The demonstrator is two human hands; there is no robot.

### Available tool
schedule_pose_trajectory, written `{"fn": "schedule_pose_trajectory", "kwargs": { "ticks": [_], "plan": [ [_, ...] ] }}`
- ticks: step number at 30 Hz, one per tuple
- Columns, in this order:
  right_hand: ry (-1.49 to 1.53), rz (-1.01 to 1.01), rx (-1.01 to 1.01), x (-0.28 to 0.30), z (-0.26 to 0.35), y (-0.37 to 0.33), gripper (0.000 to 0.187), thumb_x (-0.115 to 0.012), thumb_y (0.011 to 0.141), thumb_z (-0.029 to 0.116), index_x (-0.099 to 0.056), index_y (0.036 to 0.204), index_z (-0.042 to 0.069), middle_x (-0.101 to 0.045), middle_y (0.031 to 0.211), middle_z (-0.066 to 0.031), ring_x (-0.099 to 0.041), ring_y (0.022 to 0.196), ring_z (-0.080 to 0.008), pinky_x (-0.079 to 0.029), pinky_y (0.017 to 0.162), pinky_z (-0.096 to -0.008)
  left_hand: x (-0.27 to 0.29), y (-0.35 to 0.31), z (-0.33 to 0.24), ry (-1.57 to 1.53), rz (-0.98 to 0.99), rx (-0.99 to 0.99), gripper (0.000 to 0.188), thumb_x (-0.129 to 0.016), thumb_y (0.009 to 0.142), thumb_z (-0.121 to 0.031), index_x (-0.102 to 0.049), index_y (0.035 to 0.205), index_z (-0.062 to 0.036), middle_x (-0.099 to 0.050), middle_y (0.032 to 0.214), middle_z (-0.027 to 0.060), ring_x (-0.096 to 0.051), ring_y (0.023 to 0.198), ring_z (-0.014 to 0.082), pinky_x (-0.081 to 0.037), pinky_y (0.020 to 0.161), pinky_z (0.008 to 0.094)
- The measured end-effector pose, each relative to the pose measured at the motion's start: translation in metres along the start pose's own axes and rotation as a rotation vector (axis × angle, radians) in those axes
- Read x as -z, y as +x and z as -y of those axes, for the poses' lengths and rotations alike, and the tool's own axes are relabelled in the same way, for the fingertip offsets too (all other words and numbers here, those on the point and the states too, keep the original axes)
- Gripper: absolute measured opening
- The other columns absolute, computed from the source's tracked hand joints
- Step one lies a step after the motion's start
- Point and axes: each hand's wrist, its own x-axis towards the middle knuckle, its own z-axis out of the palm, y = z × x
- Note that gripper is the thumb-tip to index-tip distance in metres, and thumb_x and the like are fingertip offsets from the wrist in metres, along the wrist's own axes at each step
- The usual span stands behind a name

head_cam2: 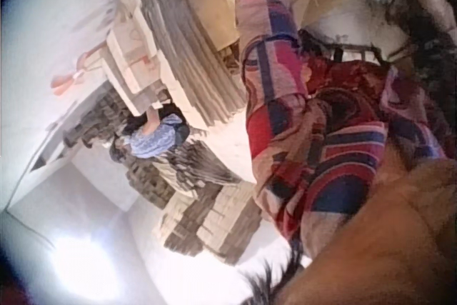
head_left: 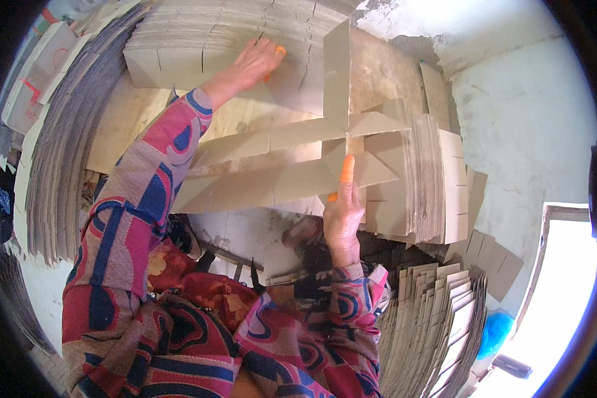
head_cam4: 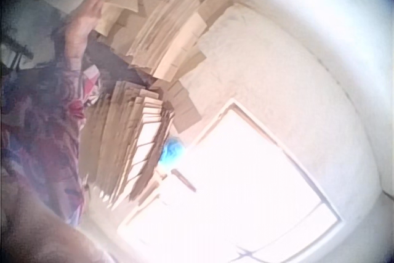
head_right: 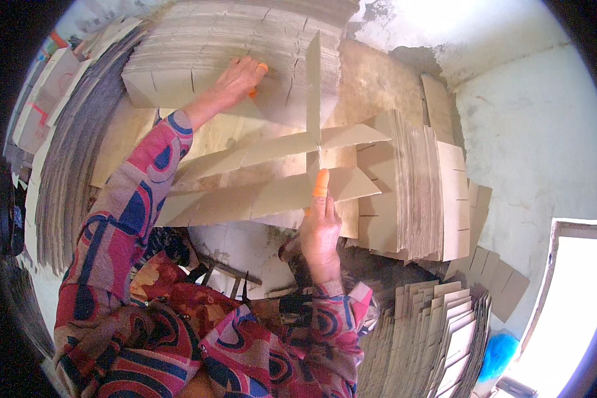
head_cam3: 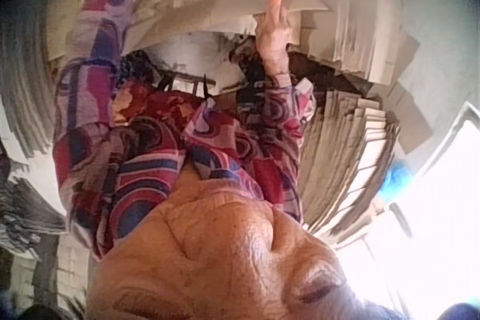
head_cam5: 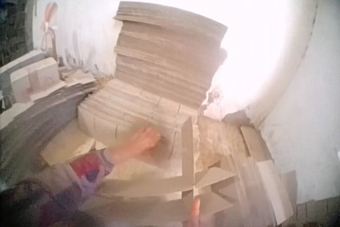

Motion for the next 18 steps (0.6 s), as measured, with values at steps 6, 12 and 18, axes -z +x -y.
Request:
{"fn": "schedule_pose_trajectory", "kwargs": {
  "ticks": [6,12,18],
  "plan": [
    [-0.033,-0.017,-0.02,0.003,0.0,-0.003,0.084,-0.049,0.067,-0.02,-0.034,0.145,0.008,-0.062,0.103,-0.0203,-0.063,0.076,-0.0328,-0.053,0.066,-0.0351,0.002,0.006,0.003,-0.091,0.026,-0.041,0.023,-0.066,0.069,-0.004,-0.054,0.089,-0.0026,-0.06,0.088,0.0132,-0.057,0.094,0.0304,-0.048,0.081,0.0412],
    [0.018,-0.024,-0.018,0.001,0.004,-0.001,0.083,-0.051,0.069,-0.019,-0.035,0.145,0.01,-0.062,0.102,-0.0193,-0.063,0.077,-0.0322,-0.053,0.068,-0.0347,0.021,0.0,0.004,-0.219,-0.012,-0.024,0.009,-0.065,0.072,-0.004,-0.058,0.078,-0.0042,-0.062,0.075,0.0144,-0.061,0.079,0.0323,-0.051,0.066,0.0423],
    [-0.022,-0.061,0.003,0.006,0.002,-0.007,0.08,-0.054,0.071,-0.016,-0.034,0.145,0.01,-0.062,0.101,-0.0189,-0.061,0.078,-0.034,-0.052,0.07,-0.0348,0.028,0.008,-0.011,-0.153,0.038,0.001,0.01,-0.065,0.071,-0.003,-0.058,0.078,-0.0045,-0.06,0.079,0.0107,-0.06,0.081,0.0308,-0.05,0.064,0.0417]
  ]
}}
